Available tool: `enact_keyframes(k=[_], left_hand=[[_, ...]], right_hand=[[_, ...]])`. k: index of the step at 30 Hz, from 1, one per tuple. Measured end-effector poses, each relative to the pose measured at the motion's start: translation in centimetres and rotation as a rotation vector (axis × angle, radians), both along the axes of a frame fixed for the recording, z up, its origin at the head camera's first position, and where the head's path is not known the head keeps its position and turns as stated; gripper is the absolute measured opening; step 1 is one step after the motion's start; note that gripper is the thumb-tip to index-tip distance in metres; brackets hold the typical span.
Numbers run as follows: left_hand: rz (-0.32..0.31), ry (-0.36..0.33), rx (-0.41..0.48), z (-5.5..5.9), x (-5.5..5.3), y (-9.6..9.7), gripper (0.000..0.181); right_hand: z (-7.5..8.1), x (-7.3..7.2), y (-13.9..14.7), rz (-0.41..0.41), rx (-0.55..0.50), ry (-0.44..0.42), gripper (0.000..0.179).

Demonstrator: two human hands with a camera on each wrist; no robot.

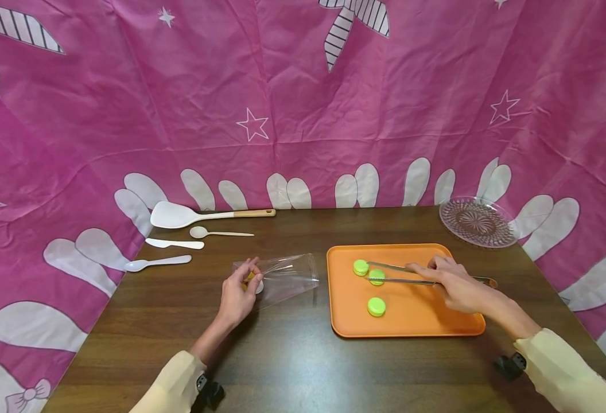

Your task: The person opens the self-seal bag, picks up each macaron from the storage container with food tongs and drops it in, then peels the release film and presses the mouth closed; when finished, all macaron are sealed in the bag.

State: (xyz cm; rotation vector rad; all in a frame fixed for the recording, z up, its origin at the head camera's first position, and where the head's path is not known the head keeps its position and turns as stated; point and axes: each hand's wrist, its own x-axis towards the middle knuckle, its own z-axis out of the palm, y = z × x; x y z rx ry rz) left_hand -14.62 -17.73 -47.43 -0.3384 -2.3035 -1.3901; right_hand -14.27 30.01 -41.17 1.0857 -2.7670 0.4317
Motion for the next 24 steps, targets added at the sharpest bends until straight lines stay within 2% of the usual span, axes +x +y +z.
enact_keyframes(k=[8,14,24], left_hand=[[0.000,-0.017,0.005,0.0,0.0,0.1,0.017],[0.001,-0.010,-0.002,-0.1,0.2,0.1,0.018],[-0.003,0.009,-0.015,0.2,-0.2,0.2,0.017]], right_hand=[[-0.4,0.4,1.9,-0.006,-0.008,0.053,0.080],[-0.8,0.6,2.7,-0.008,-0.005,0.035,0.078],[-1.3,0.4,3.5,0.000,-0.012,0.023,0.079]])
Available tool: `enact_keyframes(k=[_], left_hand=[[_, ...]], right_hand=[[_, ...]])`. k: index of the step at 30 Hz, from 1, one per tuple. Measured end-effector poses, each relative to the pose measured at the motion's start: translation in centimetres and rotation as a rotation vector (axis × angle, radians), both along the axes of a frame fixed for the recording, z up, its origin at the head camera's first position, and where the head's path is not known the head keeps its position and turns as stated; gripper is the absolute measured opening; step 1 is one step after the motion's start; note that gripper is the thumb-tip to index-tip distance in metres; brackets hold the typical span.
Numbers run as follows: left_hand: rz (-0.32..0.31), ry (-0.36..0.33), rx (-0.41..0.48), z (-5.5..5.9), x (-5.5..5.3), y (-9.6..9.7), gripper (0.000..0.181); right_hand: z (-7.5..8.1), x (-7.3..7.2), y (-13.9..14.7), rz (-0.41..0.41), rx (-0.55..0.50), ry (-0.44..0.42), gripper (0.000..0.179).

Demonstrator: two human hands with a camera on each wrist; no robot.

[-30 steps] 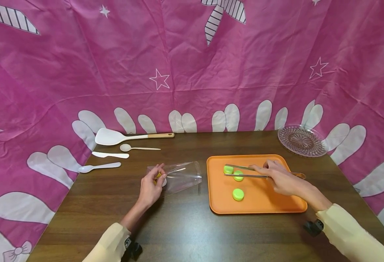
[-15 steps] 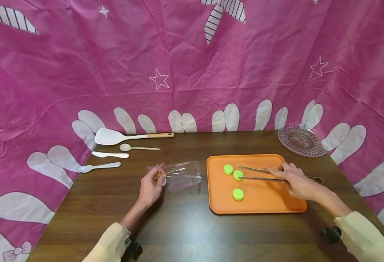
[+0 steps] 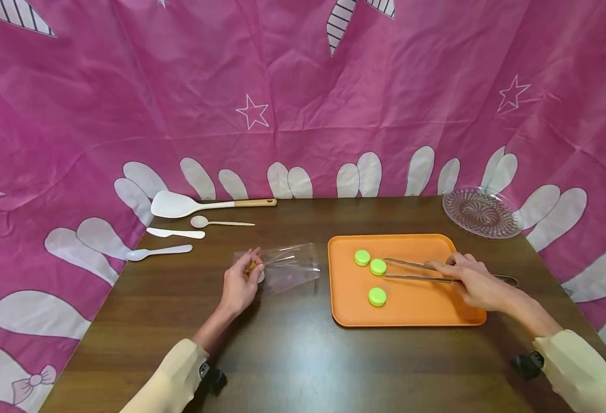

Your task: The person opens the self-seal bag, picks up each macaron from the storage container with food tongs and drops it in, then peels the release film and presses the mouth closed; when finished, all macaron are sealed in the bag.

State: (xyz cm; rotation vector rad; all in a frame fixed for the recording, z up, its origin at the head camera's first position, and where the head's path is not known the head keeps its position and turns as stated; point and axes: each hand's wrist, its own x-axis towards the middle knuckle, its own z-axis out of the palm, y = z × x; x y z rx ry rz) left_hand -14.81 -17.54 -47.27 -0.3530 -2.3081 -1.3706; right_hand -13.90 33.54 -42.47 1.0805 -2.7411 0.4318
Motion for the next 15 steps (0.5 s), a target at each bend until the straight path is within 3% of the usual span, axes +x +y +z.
enact_keyframes(k=[15], left_hand=[[-0.014,-0.010,0.015,0.29,0.05,0.08,0.014]], right_hand=[[-0.52,-0.32,-0.49,0.011,-0.017,-0.024,0.086]])
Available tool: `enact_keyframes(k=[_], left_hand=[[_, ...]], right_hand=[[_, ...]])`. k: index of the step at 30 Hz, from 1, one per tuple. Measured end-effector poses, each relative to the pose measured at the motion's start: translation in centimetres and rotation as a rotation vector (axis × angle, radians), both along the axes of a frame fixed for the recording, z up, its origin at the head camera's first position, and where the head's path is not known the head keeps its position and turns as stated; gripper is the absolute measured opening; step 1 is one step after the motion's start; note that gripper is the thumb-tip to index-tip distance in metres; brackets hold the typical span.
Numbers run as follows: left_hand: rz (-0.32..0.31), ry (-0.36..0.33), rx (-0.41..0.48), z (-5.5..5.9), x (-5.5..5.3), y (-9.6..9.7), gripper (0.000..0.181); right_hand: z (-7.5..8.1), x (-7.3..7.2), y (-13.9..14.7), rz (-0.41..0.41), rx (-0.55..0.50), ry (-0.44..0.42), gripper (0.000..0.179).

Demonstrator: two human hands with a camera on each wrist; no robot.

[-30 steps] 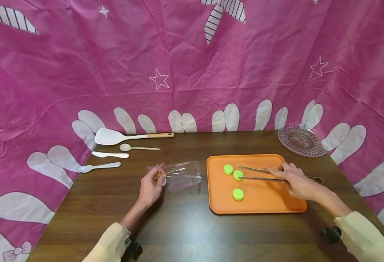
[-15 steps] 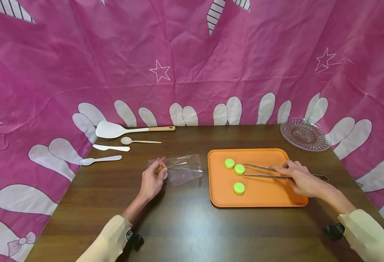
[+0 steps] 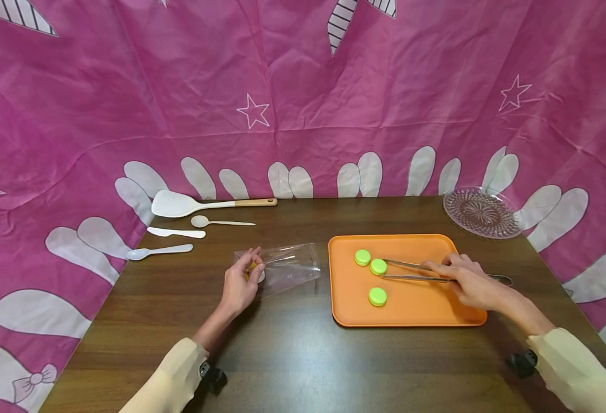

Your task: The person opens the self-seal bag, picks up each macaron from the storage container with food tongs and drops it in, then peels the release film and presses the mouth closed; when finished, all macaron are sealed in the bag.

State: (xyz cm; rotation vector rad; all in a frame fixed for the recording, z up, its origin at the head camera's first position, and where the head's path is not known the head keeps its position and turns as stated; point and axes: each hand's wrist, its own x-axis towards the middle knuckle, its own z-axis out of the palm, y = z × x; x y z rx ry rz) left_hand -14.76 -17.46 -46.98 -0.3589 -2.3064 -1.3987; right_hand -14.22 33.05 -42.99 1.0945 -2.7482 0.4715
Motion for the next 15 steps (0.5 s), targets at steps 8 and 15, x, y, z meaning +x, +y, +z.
enact_keyframes(k=[8,15], left_hand=[[0.001,0.000,-0.004,-0.12,-0.04,-0.08,0.015],[0.001,0.005,0.004,-0.18,-0.12,-0.08,0.015]], right_hand=[[-0.20,-0.01,-0.40,0.000,0.004,0.002,0.079],[-0.48,-0.11,-0.59,0.025,-0.011,0.054,0.080]])
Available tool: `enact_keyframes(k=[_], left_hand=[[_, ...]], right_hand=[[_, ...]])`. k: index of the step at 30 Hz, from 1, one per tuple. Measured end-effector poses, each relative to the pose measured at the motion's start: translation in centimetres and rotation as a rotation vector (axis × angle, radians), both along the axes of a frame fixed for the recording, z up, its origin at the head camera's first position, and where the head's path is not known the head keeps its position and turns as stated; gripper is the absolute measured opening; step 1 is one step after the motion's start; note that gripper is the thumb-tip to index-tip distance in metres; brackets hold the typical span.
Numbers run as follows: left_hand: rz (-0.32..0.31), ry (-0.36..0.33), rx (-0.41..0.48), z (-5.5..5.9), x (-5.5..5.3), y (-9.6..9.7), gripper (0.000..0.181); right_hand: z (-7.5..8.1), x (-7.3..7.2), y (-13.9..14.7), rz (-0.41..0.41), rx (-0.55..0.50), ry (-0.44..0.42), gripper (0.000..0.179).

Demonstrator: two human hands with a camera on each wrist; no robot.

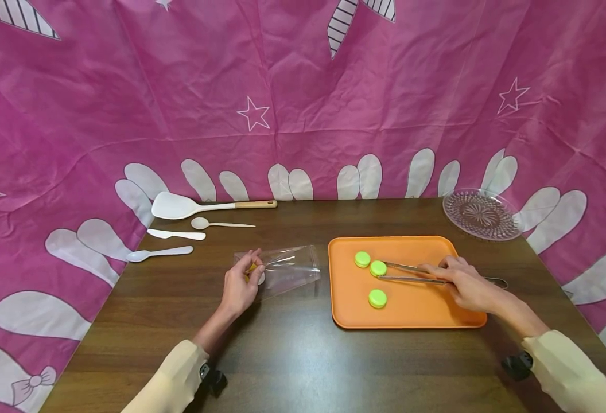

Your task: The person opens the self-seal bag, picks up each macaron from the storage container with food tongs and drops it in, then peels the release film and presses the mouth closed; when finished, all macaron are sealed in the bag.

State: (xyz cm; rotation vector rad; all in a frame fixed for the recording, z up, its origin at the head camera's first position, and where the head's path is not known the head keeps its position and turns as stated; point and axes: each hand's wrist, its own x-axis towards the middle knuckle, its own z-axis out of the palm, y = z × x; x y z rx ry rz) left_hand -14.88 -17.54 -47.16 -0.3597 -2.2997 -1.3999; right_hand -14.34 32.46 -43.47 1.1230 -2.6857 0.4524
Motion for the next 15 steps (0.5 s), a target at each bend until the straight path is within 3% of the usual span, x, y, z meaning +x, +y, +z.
enact_keyframes(k=[15], left_hand=[[0.009,-0.012,-0.003,-0.03,0.08,-0.07,0.016]], right_hand=[[-0.18,0.30,-0.09,-0.031,0.024,-0.007,0.079]])
